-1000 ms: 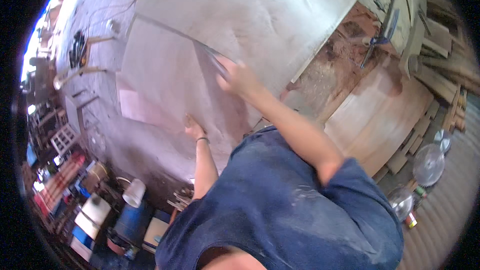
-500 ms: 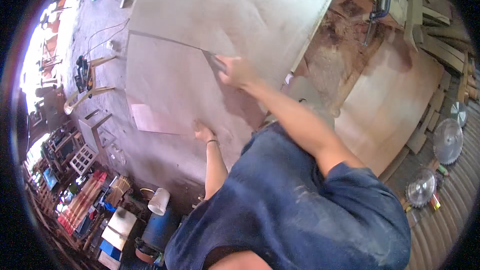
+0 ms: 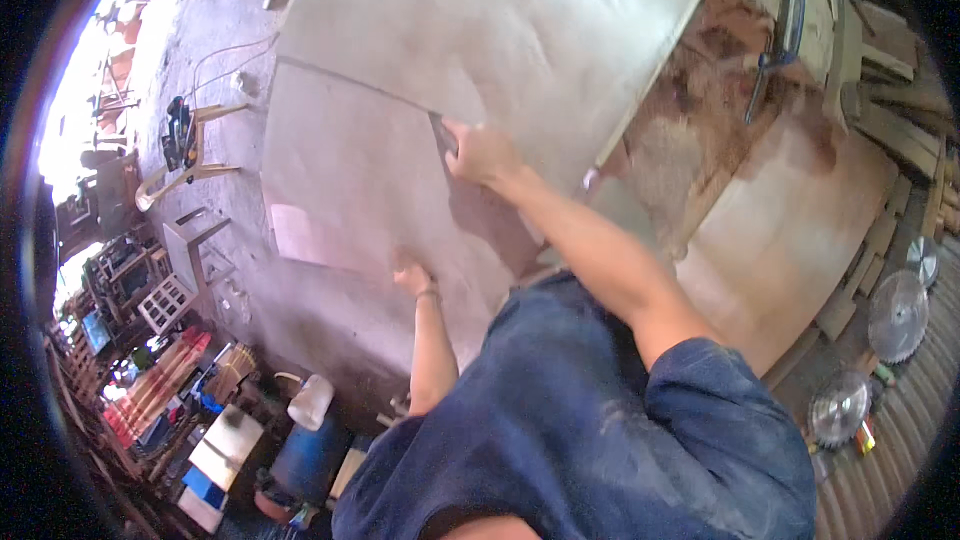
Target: Marking a wood panel, cutting it with a hand saw, and then using a power sander to smooth the edges of a wooden frame project.
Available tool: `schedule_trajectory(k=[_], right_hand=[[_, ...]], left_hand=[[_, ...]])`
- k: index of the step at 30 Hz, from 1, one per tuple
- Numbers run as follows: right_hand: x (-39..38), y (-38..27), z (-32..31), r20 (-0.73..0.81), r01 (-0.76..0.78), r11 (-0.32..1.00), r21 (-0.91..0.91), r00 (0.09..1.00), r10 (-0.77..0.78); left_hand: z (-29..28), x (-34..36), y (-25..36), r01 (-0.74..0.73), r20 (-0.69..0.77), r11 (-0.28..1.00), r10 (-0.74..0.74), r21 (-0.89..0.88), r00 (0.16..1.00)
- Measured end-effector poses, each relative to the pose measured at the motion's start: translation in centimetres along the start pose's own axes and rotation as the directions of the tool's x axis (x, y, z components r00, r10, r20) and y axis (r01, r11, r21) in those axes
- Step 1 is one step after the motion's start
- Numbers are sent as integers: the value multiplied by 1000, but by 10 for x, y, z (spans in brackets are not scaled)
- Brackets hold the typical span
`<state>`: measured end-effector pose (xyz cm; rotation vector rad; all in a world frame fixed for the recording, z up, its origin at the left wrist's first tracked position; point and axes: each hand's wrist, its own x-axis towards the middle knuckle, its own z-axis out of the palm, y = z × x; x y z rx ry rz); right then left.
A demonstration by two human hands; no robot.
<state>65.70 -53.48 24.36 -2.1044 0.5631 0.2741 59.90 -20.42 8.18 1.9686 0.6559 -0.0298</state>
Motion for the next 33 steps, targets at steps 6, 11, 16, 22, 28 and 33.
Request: schedule_trajectory(k=[6,11,16,22,28,33], right_hand=[[-229,24,-124,-47,186,982,40,982,-184],[-235,39,-126,-58,193,981,14,980,-192],[25,9,-27,38,66,993,-95,997,-63],[-196,23,-101,-19,30,995,-99,999,-32],[-251,19,-145,44,45,999,17,998,-45],[5,32,-15,-104,79,995,-65,991,-86]], left_hand=[[6,-3,18,236,55,959,-230,-155,972],[17,-12,44,166,-98,985,-170,-54,981],[50,-28,81,183,6,963,-186,-198,983],[15,-18,30,138,-93,990,-135,28,986],[19,-11,31,34,-131,999,-30,27,991],[39,-25,65,159,70,980,-151,-119,986]])
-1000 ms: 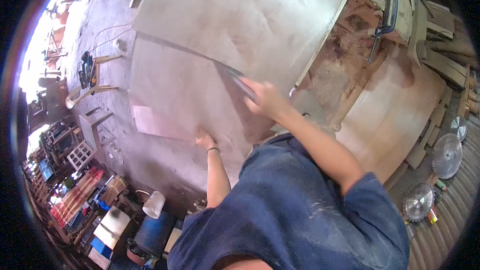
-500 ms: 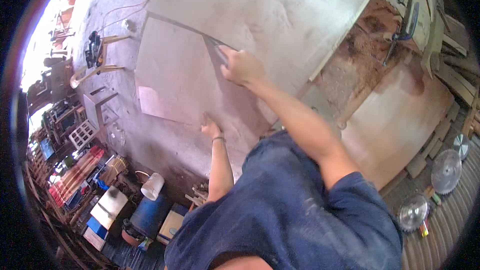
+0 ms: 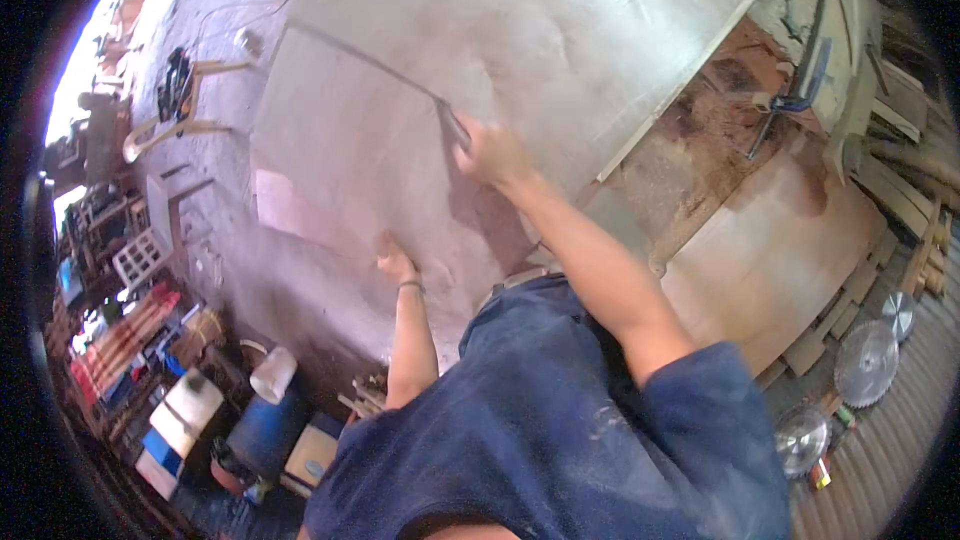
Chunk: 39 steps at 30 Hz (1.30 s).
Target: Marking a wood panel, cutting it with a hand saw, and then using a power sander to smooth the edges of a wooden frame project.
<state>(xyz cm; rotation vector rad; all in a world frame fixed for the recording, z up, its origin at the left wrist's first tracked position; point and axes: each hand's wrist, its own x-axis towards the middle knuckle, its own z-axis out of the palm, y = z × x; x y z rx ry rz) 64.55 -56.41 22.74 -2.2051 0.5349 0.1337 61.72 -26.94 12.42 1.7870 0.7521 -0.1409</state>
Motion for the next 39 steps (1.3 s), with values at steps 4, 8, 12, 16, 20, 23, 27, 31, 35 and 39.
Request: schedule_trajectory(k=[4,8,12,16,20,23,27,31,35,39], right_hand=[[-77,-33,-25,-64,203,957,209,979,-194],[-280,-16,-182,217,-119,987,103,972,95],[-242,0,-149,71,53,992,113,996,-62],[-28,27,6,-165,235,969,78,961,-220],[-30,-2,3,-75,171,976,138,984,-162],[-184,-8,-106,156,-104,994,22,983,100],[-287,-15,-184,185,-48,991,126,982,24],[-139,39,-72,93,-7,1000,22,996,5],[-7,8,13,57,-49,997,-61,997,53],[-135,-4,-78,87,39,995,94,995,-48]], left_hand=[[-37,32,-38,70,-199,918,10,390,980],[-20,13,-23,-26,-134,993,41,114,990],[-23,30,-45,-93,-142,993,103,73,985],[-3,35,-31,-42,-81,999,44,19,996],[-28,38,-46,-34,-120,996,45,85,992],[-19,20,-21,10,-116,1000,-9,9,993],[-17,2,-1,41,-151,999,-39,13,988],[4,-9,18,-36,-153,990,58,137,987],[13,15,-3,-2,-123,989,21,149,992],[-20,32,-33,25,-133,998,-32,-55,991]])
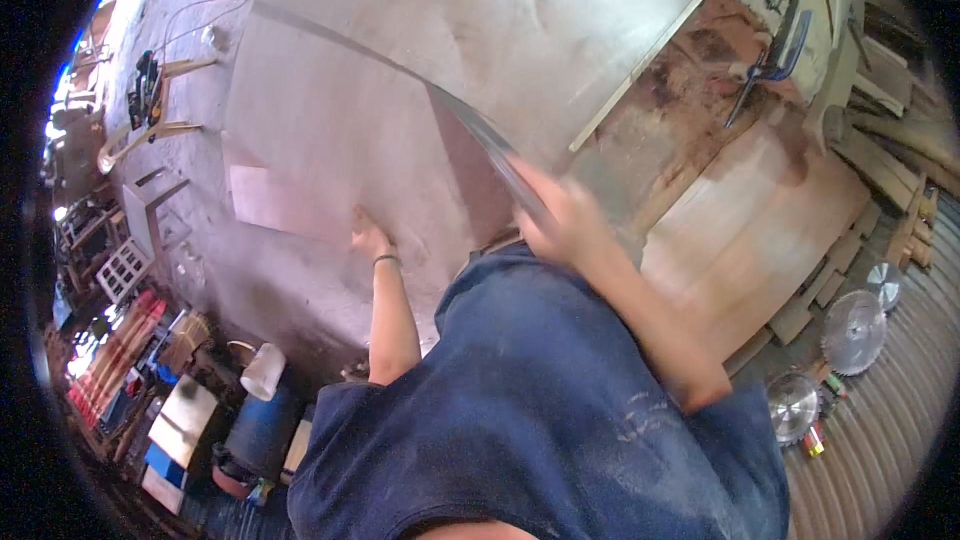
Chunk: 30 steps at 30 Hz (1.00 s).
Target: Marking a wood panel, cutting it with a hand saw, and then using a power sander to smooth the edges of a wooden frame project.
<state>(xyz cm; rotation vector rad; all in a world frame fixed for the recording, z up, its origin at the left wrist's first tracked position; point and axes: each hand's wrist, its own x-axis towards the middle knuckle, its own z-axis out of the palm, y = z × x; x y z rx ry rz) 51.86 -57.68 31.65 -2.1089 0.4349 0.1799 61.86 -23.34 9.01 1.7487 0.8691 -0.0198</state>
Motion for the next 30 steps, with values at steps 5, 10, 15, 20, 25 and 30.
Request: schedule_trajectory(k=[5,10,15,20,25,30], right_hand=[[-140,-45,-102,122,-154,986,59,982,145],[64,56,23,-64,48,999,-21,997,-49],[99,4,45,-156,121,990,74,982,-109],[-154,-36,-107,92,-221,973,71,972,214],[-72,32,-31,-18,-83,997,-5,996,83],[127,28,65,-129,-30,997,-73,991,21]], left_hand=[[3,-15,17,98,-40,994,-96,48,995],[40,-41,55,-2,-39,1000,3,25,999],[27,-26,30,-50,-60,990,58,135,996],[15,-5,13,0,-12,1000,-1,-10,1000],[29,5,7,-306,-92,951,310,56,946],[12,33,-18,-60,40,907,48,416,998]])
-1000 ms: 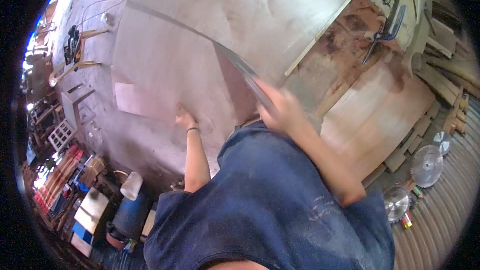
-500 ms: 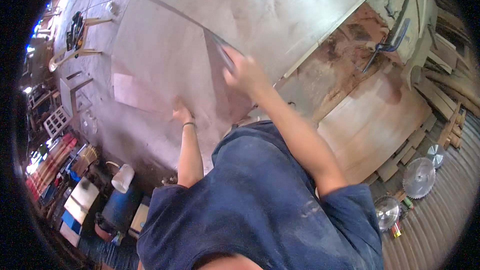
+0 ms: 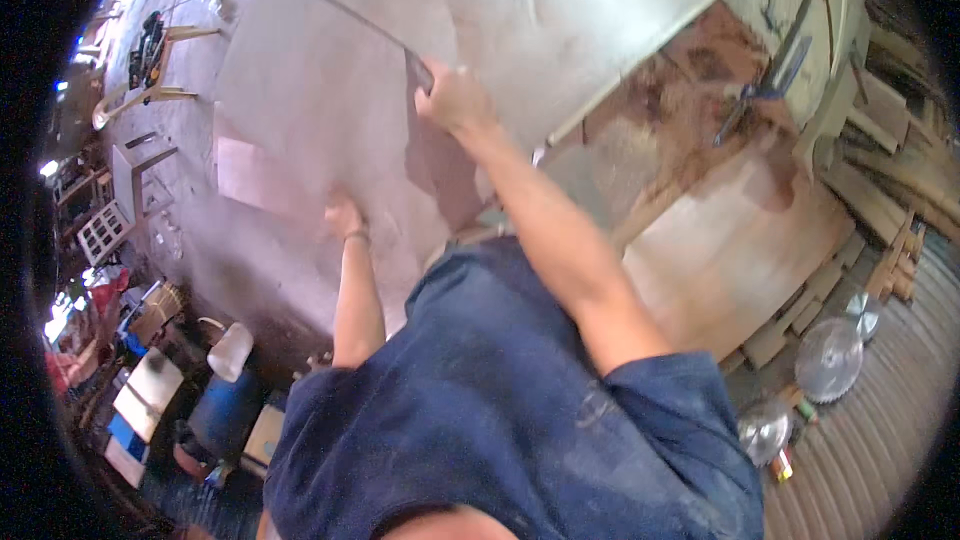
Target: Marking a wood panel, cutting it with a hand saw, and then using a power sander to smooth the edges of a wooden frame project.
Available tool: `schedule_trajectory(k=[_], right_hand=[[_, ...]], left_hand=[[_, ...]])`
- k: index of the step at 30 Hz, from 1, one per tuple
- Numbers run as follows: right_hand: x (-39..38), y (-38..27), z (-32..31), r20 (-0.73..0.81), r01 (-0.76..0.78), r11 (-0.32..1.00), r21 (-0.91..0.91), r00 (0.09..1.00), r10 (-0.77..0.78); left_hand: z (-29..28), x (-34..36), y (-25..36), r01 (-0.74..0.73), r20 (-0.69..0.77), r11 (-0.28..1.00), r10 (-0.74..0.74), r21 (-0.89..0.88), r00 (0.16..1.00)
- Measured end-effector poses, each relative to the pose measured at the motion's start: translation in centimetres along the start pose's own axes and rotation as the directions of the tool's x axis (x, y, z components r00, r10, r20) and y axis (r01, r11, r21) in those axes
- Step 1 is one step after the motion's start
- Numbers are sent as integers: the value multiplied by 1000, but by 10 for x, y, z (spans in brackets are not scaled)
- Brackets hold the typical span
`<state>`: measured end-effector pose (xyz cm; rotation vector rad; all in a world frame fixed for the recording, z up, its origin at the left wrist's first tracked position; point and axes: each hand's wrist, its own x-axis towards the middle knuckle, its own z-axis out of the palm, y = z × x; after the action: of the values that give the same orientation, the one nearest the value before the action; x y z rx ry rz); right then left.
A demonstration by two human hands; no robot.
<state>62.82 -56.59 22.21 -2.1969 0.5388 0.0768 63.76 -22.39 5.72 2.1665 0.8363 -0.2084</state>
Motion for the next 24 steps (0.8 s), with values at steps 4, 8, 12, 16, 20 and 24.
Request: schedule_trajectory(k=[4,8,12,16,20,24], right_hand=[[-117,-26,-84,67,40,998,41,997,-42],[-290,-36,-210,187,-218,965,147,964,190],[-216,13,-142,69,131,989,66,988,-135],[-25,35,-6,-77,182,982,54,981,-178],[-33,-11,-36,-45,123,990,64,992,-121],[-226,-32,-185,193,-121,972,200,978,81]], left_hand=[[-12,-27,19,23,-96,996,-30,-82,995],[-6,-35,39,45,1,925,-48,-377,999],[-9,-23,24,-71,-53,923,55,-379,997],[4,-17,44,-41,-18,915,37,-401,999],[-5,-26,34,73,-9,962,-78,-263,997],[-13,-24,21,-97,-89,927,69,-364,994]])
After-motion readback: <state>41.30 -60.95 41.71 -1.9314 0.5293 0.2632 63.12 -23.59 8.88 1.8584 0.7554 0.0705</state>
